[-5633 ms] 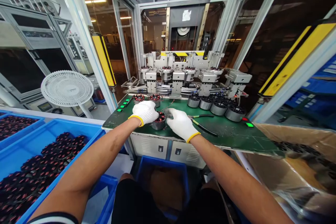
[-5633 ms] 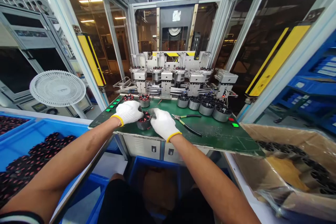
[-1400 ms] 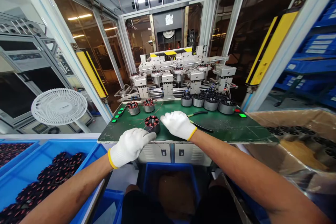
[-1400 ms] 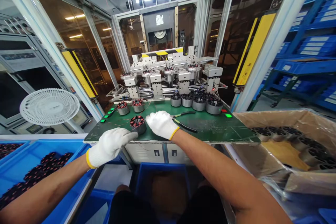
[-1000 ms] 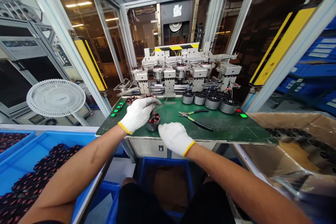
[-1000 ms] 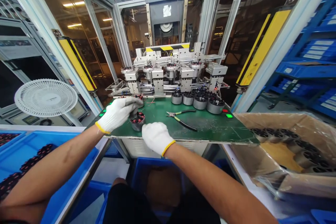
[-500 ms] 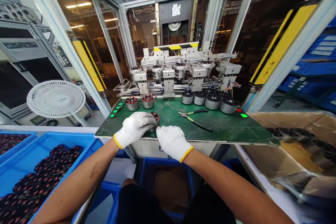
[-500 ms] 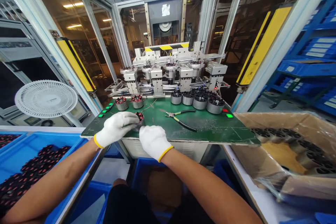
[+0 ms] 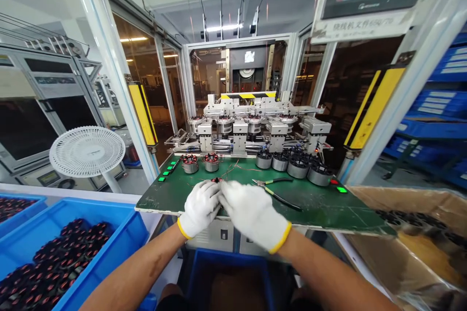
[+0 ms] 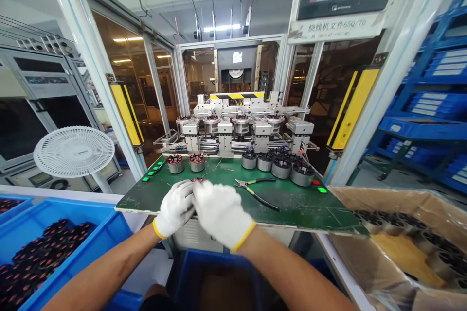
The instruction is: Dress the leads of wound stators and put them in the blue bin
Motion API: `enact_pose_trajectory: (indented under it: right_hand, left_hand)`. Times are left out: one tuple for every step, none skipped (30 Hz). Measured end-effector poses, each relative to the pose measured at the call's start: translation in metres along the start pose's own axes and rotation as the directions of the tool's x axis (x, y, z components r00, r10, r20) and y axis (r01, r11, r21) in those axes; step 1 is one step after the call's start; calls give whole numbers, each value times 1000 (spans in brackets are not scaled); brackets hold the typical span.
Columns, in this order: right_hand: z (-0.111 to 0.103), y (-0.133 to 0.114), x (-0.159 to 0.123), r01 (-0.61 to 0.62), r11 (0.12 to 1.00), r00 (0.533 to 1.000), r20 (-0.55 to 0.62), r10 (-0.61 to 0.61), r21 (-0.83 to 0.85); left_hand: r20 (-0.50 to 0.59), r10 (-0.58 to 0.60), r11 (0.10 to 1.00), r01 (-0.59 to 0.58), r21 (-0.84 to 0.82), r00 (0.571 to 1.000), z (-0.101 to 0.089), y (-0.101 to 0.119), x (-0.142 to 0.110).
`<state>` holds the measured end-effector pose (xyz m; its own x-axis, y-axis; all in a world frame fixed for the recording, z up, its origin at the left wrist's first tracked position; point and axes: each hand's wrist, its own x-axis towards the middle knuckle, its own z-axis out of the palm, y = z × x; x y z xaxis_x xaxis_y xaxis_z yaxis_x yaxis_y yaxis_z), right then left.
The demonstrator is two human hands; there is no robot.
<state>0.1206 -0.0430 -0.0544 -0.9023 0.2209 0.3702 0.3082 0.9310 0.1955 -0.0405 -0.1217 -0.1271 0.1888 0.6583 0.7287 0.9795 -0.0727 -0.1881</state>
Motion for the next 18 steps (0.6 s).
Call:
enact_pose_trajectory:
  right_hand:
    - [-5, 12, 7, 53, 998, 998, -41, -54, -45]
    - [-7, 23, 13, 98, 991, 994, -47, -103, -97]
    - [-7, 34, 18, 127, 981, 991, -17, -131, -148]
    - [-3, 42, 20, 146, 972, 989, 42, -140, -187]
    - [2, 48, 21, 157, 966, 984, 114, -136, -205]
    - [8, 51, 19, 166, 965, 974, 187, -128, -203]
    - [14, 51, 15, 171, 968, 960, 250, -122, -183]
    - [20, 47, 10, 168, 974, 949, 294, -117, -152]
    - [24, 41, 4, 159, 980, 940, 322, -114, -116]
    - [27, 33, -2, 148, 986, 932, 343, -112, -79]
    - [29, 24, -7, 134, 990, 928, 355, -110, -45]
    - [30, 14, -10, 117, 993, 927, 360, -104, -13]
    - [31, 5, -12, 95, 995, 929, 356, -96, 19]
    - [33, -3, -12, 74, 996, 934, 346, -87, 50]
    - [35, -9, -12, 53, 995, 940, 331, -76, 80]
    - [37, -14, -11, 31, 994, 949, 310, -63, 106]
    - [39, -17, -11, 12, 992, 956, 289, -49, 129]
    - [39, -19, -12, -2, 990, 962, 271, -38, 144]
  left_hand:
    - [2, -8, 1000, 8, 5, 1000, 1, 0, 0]
    - [8, -17, 1000, 17, 10, 1000, 1, 1, 1]
    - [15, -24, 1000, 24, 10, 1000, 2, 1, 1]
    - [13, -35, 999, 35, 3, 999, 3, 2, 1]
    - [1, -55, 998, 55, -11, 998, 3, 2, 1]
    - [-17, -83, 996, 82, -34, 996, 4, 1, 2]
    - [-31, -121, 991, 119, -66, 992, 4, 1, 3]
    - [-33, -170, 981, 166, -105, 985, 3, 0, 5]
    - [-17, -223, 965, 218, -149, 975, 2, -1, 8]
    - [22, -268, 944, 267, -195, 963, -1, -3, 13]
    - [82, -298, 921, 309, -237, 951, -4, -4, 18]
    - [154, -310, 900, 342, -271, 938, -7, -5, 24]
    - [229, -308, 884, 367, -291, 924, -11, -6, 30]
    - [296, -295, 876, 381, -296, 909, -14, -7, 36]
    - [350, -282, 876, 388, -286, 893, -17, -7, 41]
    - [387, -276, 882, 392, -262, 880, -20, -7, 46]
    - [409, -276, 890, 392, -232, 870, -23, -7, 49]
    - [423, -279, 897, 392, -207, 862, -25, -7, 51]
